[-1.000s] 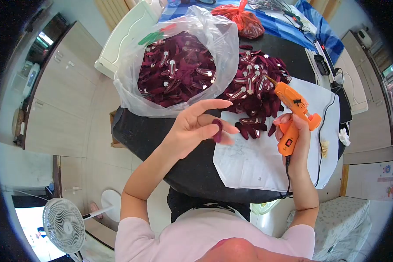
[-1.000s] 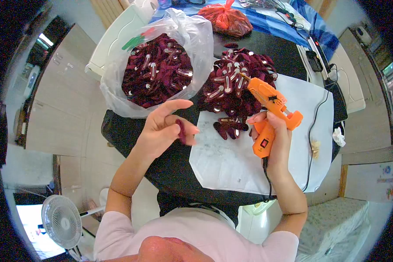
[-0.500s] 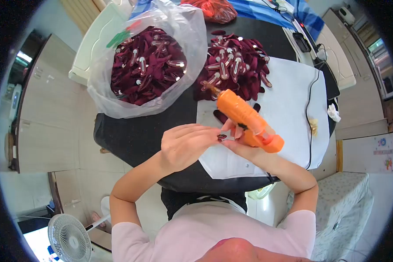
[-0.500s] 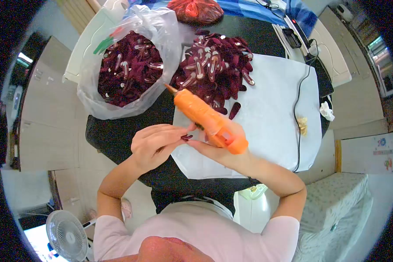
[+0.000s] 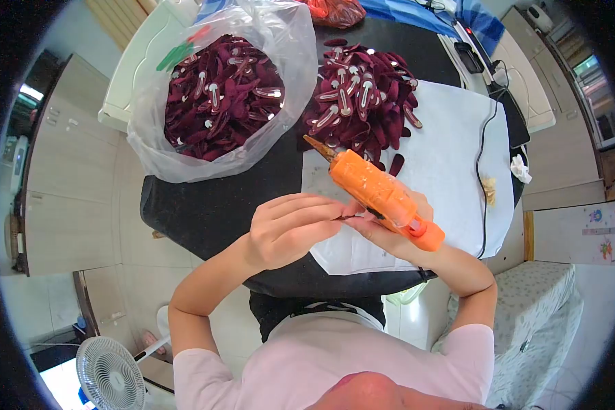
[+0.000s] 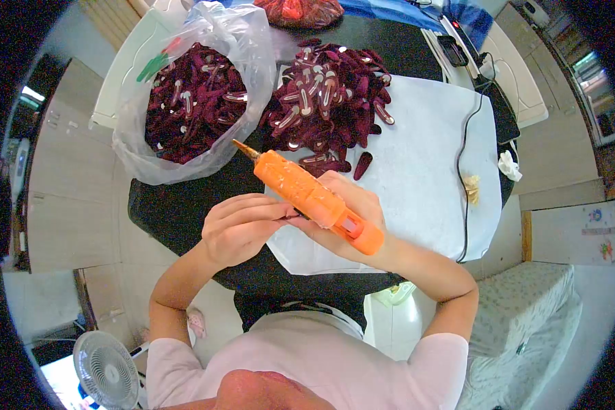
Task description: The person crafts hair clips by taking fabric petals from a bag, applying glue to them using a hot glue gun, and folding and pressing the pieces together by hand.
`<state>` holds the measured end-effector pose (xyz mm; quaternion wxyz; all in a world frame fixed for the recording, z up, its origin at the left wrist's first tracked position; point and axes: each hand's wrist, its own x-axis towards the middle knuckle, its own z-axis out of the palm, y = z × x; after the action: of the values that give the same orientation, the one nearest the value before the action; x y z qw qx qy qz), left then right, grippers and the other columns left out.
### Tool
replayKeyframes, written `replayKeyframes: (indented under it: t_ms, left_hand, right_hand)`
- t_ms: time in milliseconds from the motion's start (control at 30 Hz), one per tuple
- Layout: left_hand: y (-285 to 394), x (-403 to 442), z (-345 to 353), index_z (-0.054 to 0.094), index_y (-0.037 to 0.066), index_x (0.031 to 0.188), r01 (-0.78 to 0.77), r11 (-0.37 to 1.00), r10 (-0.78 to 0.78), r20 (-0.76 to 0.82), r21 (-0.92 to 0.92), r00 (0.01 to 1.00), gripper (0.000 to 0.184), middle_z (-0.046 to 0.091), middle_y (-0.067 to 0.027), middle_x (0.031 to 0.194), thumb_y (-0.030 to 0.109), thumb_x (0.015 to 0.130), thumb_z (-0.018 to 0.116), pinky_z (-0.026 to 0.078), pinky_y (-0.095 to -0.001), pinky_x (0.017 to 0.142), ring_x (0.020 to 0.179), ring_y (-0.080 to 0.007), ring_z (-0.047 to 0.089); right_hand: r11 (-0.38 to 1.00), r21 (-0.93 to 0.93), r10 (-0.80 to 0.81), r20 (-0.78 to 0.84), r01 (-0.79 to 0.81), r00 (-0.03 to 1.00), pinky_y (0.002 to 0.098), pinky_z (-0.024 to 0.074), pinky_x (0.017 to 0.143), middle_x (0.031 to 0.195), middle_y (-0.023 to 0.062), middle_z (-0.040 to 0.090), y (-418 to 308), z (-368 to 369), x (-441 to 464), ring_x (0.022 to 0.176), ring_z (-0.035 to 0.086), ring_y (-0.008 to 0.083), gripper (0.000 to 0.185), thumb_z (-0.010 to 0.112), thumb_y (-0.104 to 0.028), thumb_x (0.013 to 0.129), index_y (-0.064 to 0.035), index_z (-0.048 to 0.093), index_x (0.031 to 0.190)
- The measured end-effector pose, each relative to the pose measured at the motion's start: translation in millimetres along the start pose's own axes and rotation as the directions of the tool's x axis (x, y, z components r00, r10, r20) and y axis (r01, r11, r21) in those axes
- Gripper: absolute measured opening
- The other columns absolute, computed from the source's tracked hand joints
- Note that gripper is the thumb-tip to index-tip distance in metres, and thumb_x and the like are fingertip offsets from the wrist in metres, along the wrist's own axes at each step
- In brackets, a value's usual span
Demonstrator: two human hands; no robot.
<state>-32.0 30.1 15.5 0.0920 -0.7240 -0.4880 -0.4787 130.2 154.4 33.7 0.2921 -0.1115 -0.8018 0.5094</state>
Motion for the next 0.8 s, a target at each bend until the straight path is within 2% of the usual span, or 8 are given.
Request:
replayKeyframes:
  t_ms: [100,200,333,400,533,600,700,800]
  left_hand:
    - [1,0,1,0.066,0.004,0.068,-0.007,1.0,0.007,-0.012,-0.004,1.0,0.008,0.07,-0.0067,0.089,0.001,0.067,0.073,0.056,-0.0323,0.074,0.082,-0.0219,0.069]
    - [-3,1,0,0.054,0.002,0.094,-0.103,0.993,0.104,0.005,-0.053,0.995,0.03,0.067,-0.0144,0.089,0.001,0.07,0.071,0.057,-0.0353,0.068,0.077,-0.0278,0.068]
    - [-5,-2,5,0.053,0.002,0.096,-0.121,0.987,0.111,-0.096,-0.107,0.989,0.031,0.067,-0.0145,0.093,0.001,0.07,0.07,0.056,-0.0367,0.07,0.08,-0.028,0.068]
    - [-6,-2,4,0.053,0.003,0.097,-0.114,0.991,0.107,-0.089,-0.075,0.99,0.032,0.067,-0.0144,0.094,0.001,0.07,0.07,0.056,-0.0373,0.071,0.082,-0.0282,0.067]
    - [-3,2,-5,0.05,0.005,0.095,-0.067,0.997,0.064,-0.061,-0.049,0.996,0.026,0.068,-0.0159,0.096,-0.002,0.077,0.068,0.056,-0.0412,0.075,0.085,-0.0313,0.067]
    - [-4,2,-6,0.05,0.005,0.097,-0.082,0.996,0.078,-0.081,-0.042,0.994,0.026,0.068,-0.0157,0.098,-0.002,0.078,0.067,0.055,-0.0414,0.077,0.087,-0.031,0.067]
    - [-3,-1,-10,0.049,0.006,0.1,-0.092,0.995,0.094,-0.05,0.034,0.994,0.027,0.068,-0.0152,0.099,-0.002,0.08,0.065,0.055,-0.0413,0.079,0.089,-0.0305,0.067]
    - [-3,-1,-9,0.049,0.007,0.1,-0.076,0.997,0.076,-0.051,0.011,0.996,0.027,0.068,-0.0146,0.1,-0.001,0.08,0.065,0.054,-0.0409,0.08,0.09,-0.0293,0.068]
  right_hand:
    - [0.992,-0.049,-0.121,-0.043,0.119,0.992,0.026,0.0484,0.061,0.082,0.0064,0.064,4,3,-2,0.07,0.061,0.0173,0.036,0.081,-0.005,0.067,-0.003,0.06,0.097]
    - [0.964,-0.124,-0.239,-0.03,0.234,0.97,0.0231,0.0505,0.063,0.084,0.0049,0.065,12,3,-7,0.073,0.063,0.0098,0.042,0.078,-0.005,0.074,-0.0033,0.057,0.111]
    - [0.9,-0.212,-0.394,-0.021,0.381,0.919,0.023,0.0481,0.061,0.084,0.0031,0.063,18,2,-3,0.071,0.059,0.0086,0.037,0.077,-0.005,0.075,-0.0048,0.06,0.108]
    - [0.944,-0.207,-0.273,-0.056,0.256,0.96,0.0247,0.0473,0.061,0.086,0.0028,0.062,14,4,-5,0.07,0.059,0.0122,0.035,0.078,-0.006,0.072,-0.0056,0.061,0.103]
    - [0.972,-0.151,0.177,-0.034,-0.18,0.984,0.0275,0.0477,0.063,0.091,0.0028,0.064,-15,-3,-2,0.071,0.06,0.0205,0.036,0.082,-0.009,0.066,-0.0077,0.064,0.096]
    - [0.958,-0.149,0.246,0.001,-0.243,0.969,0.0265,0.0476,0.063,0.091,0.0014,0.064,-17,-6,0,0.072,0.06,0.0198,0.037,0.083,-0.01,0.065,-0.0092,0.064,0.097]
    - [0.985,-0.158,0.074,-0.001,-0.074,0.997,0.0257,0.0476,0.064,0.089,0.0005,0.064,-1,-1,-3,0.074,0.06,0.0189,0.037,0.084,-0.01,0.064,-0.0099,0.064,0.095]
    - [0.986,-0.102,-0.138,-0.074,0.13,0.988,0.0259,0.0477,0.064,0.088,0.0013,0.064,11,7,-5,0.075,0.06,0.0189,0.036,0.084,-0.01,0.064,-0.009,0.063,0.094]
